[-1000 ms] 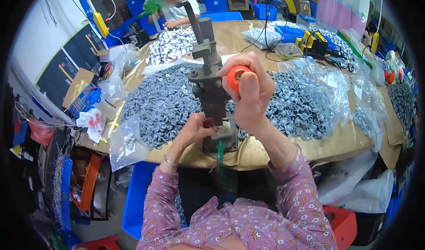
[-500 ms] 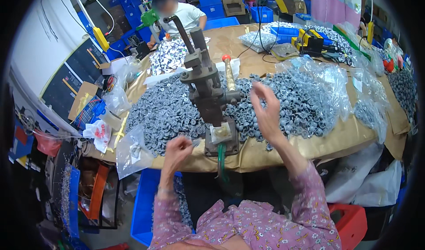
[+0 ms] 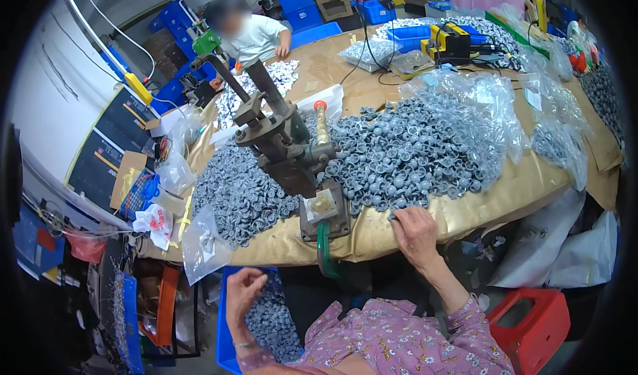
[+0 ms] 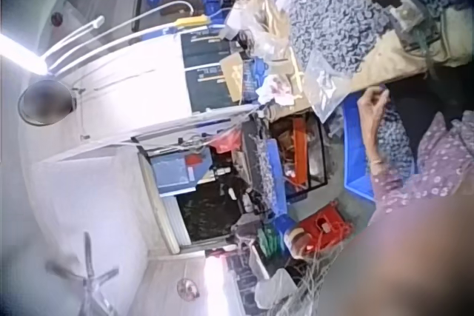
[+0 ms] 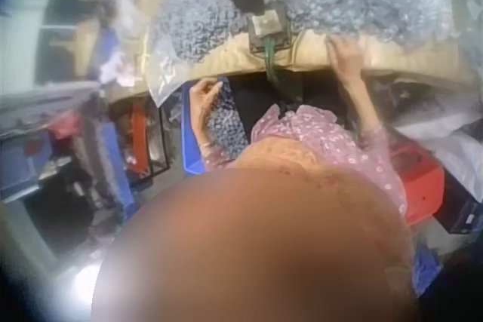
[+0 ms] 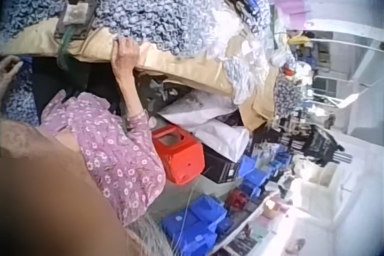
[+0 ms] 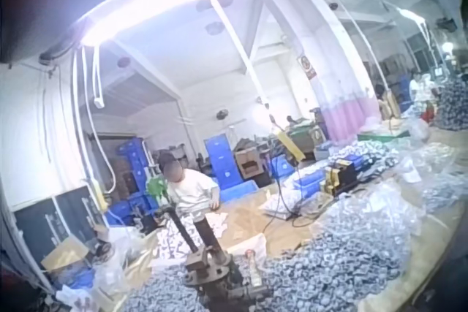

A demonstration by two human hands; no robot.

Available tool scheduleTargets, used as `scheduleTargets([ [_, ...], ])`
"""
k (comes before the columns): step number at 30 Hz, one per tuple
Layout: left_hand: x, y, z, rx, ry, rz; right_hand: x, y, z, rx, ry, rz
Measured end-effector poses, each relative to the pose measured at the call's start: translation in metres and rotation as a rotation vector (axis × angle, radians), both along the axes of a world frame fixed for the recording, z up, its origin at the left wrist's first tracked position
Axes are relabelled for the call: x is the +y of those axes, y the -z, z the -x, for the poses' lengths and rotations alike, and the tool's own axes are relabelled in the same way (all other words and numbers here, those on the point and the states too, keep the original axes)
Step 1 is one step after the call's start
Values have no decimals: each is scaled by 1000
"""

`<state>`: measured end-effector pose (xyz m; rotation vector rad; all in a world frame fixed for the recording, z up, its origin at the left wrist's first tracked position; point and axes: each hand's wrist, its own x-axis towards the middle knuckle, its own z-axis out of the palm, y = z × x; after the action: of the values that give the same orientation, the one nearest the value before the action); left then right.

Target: The person repeatedly picks up plastic pieces from the table, places them into a small press machine by hand, and joins them together.

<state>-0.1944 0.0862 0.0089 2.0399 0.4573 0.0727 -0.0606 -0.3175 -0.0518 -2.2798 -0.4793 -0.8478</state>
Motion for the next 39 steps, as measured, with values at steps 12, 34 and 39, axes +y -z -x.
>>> scheduleTargets([
  [12, -17, -278, -210, -858, 137, -396, -4, 13, 6, -41, 31, -109],
  [34, -218, -168, -63, -775, 1540, 523, 13, -1, 14, 80, -21, -214],
  [39, -215, -140, -31, -470, 1503, 1286, 8, 21, -2, -9, 30, -106],
])
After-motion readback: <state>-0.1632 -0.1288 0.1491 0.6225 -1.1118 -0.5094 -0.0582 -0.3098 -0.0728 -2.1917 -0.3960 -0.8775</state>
